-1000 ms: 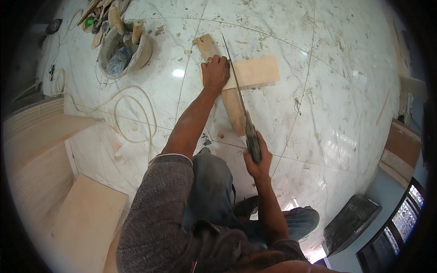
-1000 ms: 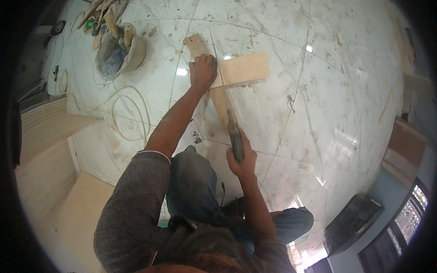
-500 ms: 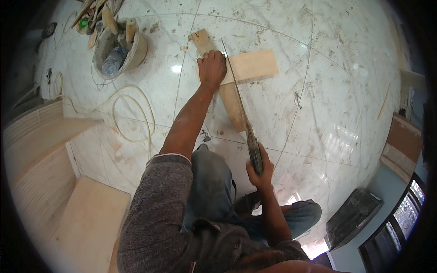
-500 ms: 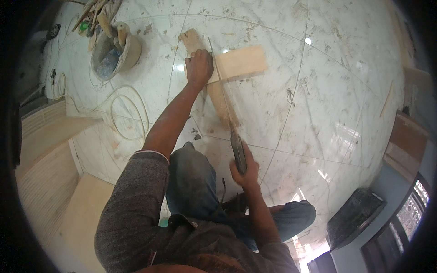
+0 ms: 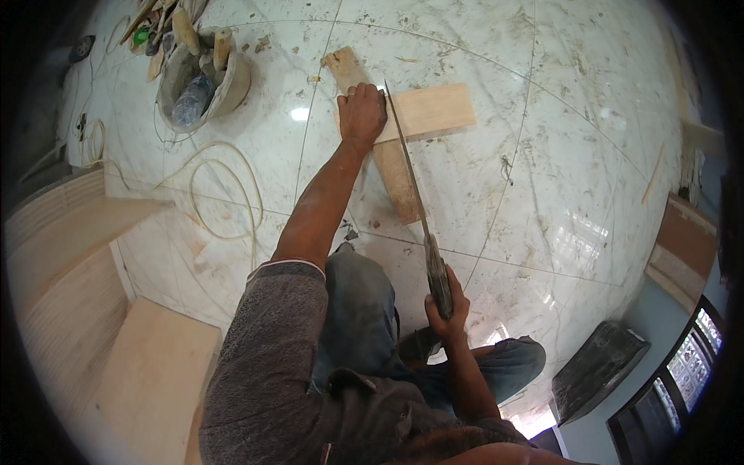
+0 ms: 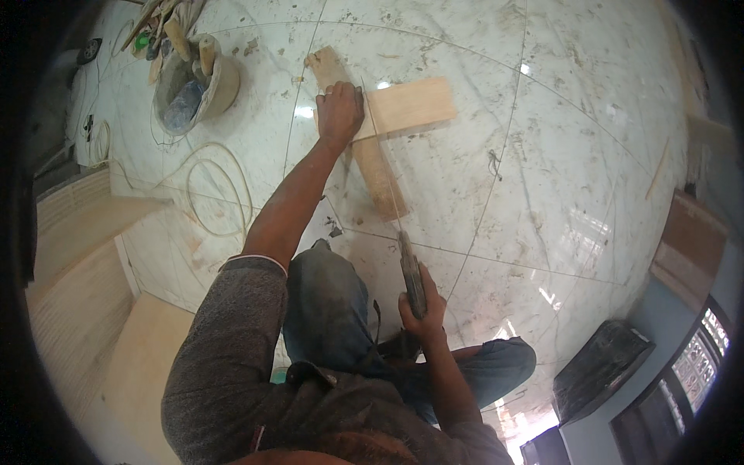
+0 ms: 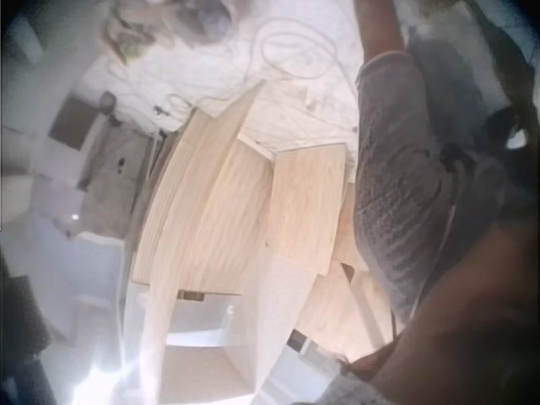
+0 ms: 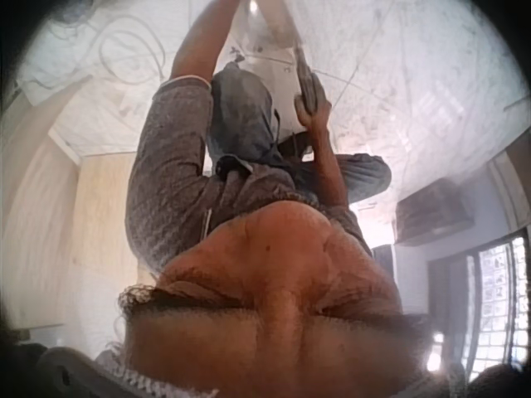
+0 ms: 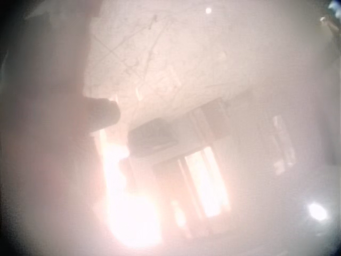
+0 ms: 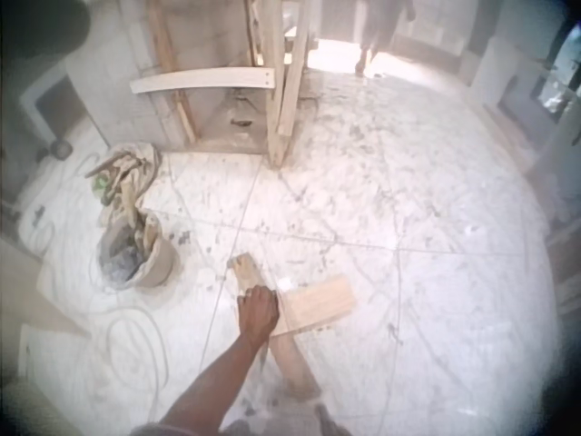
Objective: The person saws a wooden board while holding it against another piece of wood on the floor.
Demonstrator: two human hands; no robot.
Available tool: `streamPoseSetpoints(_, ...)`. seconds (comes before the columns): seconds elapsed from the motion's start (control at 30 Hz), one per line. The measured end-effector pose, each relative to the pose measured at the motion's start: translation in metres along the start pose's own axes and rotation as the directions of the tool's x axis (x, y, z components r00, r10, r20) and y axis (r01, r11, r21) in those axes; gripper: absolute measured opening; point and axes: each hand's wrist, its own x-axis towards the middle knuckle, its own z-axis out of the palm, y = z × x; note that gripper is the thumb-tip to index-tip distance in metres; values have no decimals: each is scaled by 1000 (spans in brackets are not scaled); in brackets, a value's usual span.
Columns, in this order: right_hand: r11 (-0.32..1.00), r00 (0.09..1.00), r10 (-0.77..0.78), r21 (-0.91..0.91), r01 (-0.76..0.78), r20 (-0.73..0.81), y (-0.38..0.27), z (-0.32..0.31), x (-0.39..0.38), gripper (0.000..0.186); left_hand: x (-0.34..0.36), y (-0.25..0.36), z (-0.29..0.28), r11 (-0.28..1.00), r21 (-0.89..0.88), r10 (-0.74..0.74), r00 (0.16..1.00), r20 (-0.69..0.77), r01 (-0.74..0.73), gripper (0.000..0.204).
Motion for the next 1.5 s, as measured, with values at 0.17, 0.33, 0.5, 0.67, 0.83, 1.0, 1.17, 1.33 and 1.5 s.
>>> streamPoseSetpoints(0.17,999,1000,-25,31,25,-14,-1,34,97,63,3,1,3,999,-24,24,1000,4,-23,21)
streamPoseSetpoints(0.33,1000,1000,9,-11,-9,6,-1,28,62,62,3,-2,4,999,-24,-25,1000,-10,24,23)
streamPoseSetpoints(0.5,996,1000,-1,84,0,11,6,0,7,60,6,-7,4,1000,1,-4,1000,-10,4,22)
streamPoseSetpoints(0.67,997,995,76,-1,-76,59,-20,40,120,63,10,4,3,998,-62,-30,999,-22,28,21)
streamPoseSetpoints(0.83,998,998,-36,-54,39,59,11,3,11,65,2,-9,6,1000,4,-28,998,-54,29,21)
streamPoseSetpoints(1.0,1000,1000,-21,9,21,18,18,27,76,64,9,-6,6,1000,1,-24,999,-49,24,22)
streamPoseSetpoints(1.17,999,999,-18,-30,19,41,13,34,81,65,19,-12,2,999,-6,-53,998,-31,53,23)
streamPoseSetpoints(1.33,991,994,24,-132,-11,104,27,-3,10,67,21,-13,4,997,31,-67,997,-25,68,22)
streamPoseSetpoints(1.5,1000,998,2,6,-2,58,9,33,114,62,29,-9,1,993,74,-95,996,3,94,24)
